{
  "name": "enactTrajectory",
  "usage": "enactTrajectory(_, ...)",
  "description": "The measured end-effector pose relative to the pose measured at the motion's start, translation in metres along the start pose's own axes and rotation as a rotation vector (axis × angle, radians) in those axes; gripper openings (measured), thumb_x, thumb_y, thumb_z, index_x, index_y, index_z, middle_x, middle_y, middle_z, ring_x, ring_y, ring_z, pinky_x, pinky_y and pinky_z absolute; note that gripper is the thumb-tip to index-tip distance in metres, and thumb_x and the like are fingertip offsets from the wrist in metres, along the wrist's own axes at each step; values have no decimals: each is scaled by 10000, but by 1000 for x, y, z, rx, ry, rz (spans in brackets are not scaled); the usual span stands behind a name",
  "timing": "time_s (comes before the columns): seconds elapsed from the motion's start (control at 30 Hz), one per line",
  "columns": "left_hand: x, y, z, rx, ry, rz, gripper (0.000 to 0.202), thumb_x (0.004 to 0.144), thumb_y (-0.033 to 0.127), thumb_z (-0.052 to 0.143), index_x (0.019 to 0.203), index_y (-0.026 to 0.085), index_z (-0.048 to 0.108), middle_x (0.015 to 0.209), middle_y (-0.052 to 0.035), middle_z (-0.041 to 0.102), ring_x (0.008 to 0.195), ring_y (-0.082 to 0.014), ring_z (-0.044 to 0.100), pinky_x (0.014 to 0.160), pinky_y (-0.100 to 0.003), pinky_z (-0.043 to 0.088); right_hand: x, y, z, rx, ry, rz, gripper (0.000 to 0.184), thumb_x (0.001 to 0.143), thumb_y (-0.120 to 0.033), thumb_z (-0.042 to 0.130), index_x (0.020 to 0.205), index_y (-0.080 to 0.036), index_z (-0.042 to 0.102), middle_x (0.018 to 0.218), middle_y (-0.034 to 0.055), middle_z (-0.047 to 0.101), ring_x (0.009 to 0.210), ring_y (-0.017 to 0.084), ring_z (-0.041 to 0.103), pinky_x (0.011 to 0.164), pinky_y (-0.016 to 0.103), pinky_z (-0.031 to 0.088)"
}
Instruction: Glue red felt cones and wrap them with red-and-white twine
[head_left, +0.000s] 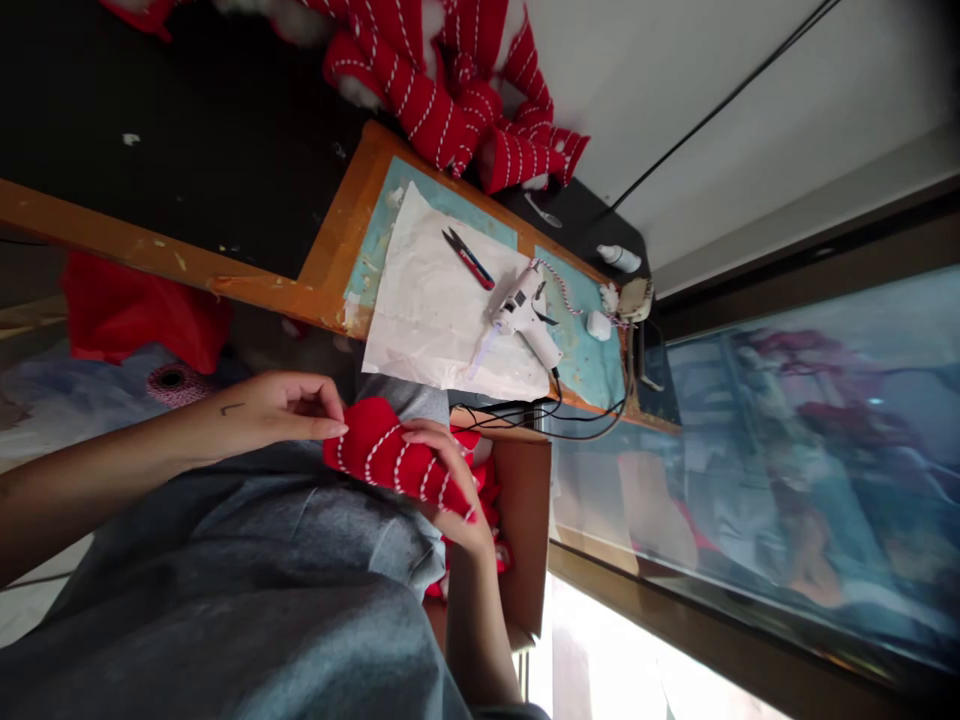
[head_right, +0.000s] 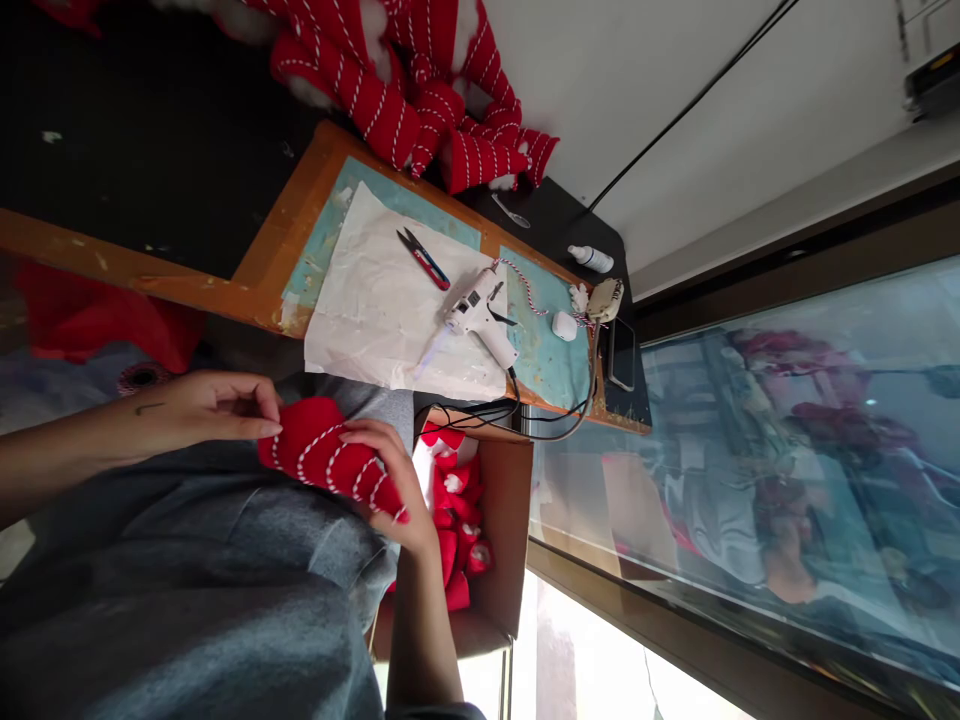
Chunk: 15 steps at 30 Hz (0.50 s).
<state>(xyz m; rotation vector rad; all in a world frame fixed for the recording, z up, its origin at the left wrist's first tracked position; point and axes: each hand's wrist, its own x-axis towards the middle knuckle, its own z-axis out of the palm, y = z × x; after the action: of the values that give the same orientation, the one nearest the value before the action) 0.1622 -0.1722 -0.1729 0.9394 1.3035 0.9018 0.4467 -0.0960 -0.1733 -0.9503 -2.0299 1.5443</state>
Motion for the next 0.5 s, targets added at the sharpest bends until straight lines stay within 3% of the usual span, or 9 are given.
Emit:
enactTrajectory(0.1, -11, -8, -6, 61, -46, -3, 215, 880, 366, 778, 836, 184, 672, 891, -27, 775, 840, -181, 715, 808, -334, 593, -4, 5, -11, 180, -193, -51, 662, 853, -291, 853, 1478, -337, 639, 1618, 93, 606, 1507, 315, 591, 1215, 516, 524)
enactTrajectory(0.27, -21, -13, -10, 123, -47, -48, 180, 831, 342, 794, 836, 185, 705, 938, -24, 760, 915, -183, 708, 896, -349, 574, 4, 8, -32, 140, -128, -34, 545, 871, -75, 579, 1337, -311, 733, 1500, 35, 710, 1458, 242, 638, 1187, 477, 547)
enactTrajectory(0.4, -18, -11, -13, 215, -101, -25, 205, 832, 372, 792, 820, 186, 706, 910, -28, 746, 884, -189, 696, 867, -341, 568, 26, -15, -41, 22, -216, -97, 385, 965, -134, 558, 1222, -296, 794, 1270, 6, 825, 1240, 216, 769, 1124, 469, 596)
enactTrajectory(0.5, -15, -11, -14, 270, -145, -17, 229, 841, 401, 792, 829, 195, 694, 831, -12, 731, 806, -184, 680, 809, -322, 568, 49, -30, -31, -18, -247, -172, 295, 1024, -227, 557, 1162, -274, 813, 1193, -19, 845, 1167, 166, 789, 1076, 392, 614)
